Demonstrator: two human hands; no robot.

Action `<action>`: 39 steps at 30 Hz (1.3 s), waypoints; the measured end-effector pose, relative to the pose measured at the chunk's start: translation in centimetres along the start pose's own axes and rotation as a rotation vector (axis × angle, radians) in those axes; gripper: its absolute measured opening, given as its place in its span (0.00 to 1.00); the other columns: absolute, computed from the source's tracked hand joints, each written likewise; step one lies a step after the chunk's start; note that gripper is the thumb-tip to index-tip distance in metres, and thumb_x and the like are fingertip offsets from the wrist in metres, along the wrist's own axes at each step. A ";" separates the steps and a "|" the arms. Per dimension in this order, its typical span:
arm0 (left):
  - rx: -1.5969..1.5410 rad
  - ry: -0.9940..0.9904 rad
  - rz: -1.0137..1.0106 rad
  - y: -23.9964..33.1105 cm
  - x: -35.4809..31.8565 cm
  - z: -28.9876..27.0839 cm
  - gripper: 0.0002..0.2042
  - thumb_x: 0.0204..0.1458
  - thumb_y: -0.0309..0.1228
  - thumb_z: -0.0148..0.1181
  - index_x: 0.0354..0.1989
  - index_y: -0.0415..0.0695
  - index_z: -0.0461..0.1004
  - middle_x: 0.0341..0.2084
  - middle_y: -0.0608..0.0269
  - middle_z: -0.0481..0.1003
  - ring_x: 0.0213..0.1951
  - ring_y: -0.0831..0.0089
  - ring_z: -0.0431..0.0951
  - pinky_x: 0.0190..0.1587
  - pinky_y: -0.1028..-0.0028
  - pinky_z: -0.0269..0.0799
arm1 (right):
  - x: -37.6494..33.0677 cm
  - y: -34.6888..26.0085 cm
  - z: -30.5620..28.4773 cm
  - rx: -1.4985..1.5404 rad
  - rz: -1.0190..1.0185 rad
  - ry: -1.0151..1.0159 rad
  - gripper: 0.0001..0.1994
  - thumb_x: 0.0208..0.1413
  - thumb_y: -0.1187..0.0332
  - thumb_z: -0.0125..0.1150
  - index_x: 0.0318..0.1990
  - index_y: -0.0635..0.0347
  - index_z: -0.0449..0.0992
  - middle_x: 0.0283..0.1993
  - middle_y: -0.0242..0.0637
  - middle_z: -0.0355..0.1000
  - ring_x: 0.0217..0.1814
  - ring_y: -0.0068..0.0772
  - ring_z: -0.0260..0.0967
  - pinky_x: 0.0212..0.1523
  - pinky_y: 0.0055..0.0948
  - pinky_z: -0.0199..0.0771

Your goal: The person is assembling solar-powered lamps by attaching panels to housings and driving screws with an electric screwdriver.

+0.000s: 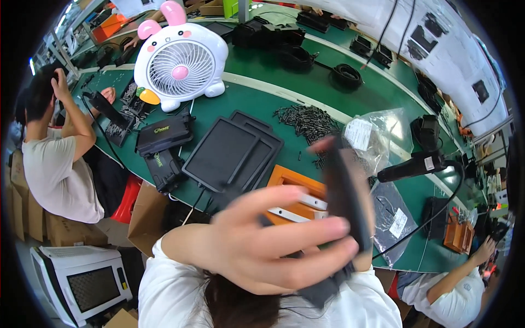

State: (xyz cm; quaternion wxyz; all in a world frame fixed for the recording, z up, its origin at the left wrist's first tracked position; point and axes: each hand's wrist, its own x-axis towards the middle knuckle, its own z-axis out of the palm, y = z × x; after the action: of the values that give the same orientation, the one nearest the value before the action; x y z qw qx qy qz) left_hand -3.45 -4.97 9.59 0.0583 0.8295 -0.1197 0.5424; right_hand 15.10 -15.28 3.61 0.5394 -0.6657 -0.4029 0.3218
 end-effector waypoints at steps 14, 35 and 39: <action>0.411 -0.074 -0.349 -12.3 -3.8 1.0 0.11 0.42 0.29 0.65 0.34 0.42 0.73 0.42 0.56 0.75 0.40 0.58 0.77 0.44 0.64 0.73 | 8.0 -1.1 2.4 -0.013 -0.317 0.141 0.30 0.47 0.68 0.63 0.60 0.67 0.65 0.48 0.42 0.74 0.47 0.35 0.74 0.50 0.30 0.74; -0.262 -0.166 -1.251 -3.7 -15.4 -5.9 0.05 0.52 0.25 0.59 0.28 0.37 0.72 0.30 0.56 0.75 0.35 0.58 0.74 0.41 0.68 0.69 | 17.6 -2.5 2.8 -0.328 -0.625 -0.731 0.40 0.52 0.46 0.66 0.65 0.64 0.61 0.67 0.43 0.61 0.69 0.39 0.59 0.65 0.38 0.60; -0.532 -0.057 -0.775 -5.1 -10.3 -3.6 0.09 0.58 0.32 0.56 0.31 0.39 0.75 0.36 0.55 0.77 0.40 0.56 0.75 0.49 0.62 0.69 | 8.4 -3.5 6.4 -0.581 -0.952 -0.501 0.35 0.39 0.65 0.73 0.59 0.65 0.68 0.60 0.52 0.67 0.61 0.52 0.67 0.59 0.42 0.69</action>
State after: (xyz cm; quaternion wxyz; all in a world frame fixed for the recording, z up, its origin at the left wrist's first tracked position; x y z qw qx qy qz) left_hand -9.31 2.14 1.77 0.4639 0.7837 0.0622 0.4083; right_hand 12.80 -4.60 5.73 0.3093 -0.4364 -0.8421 0.0694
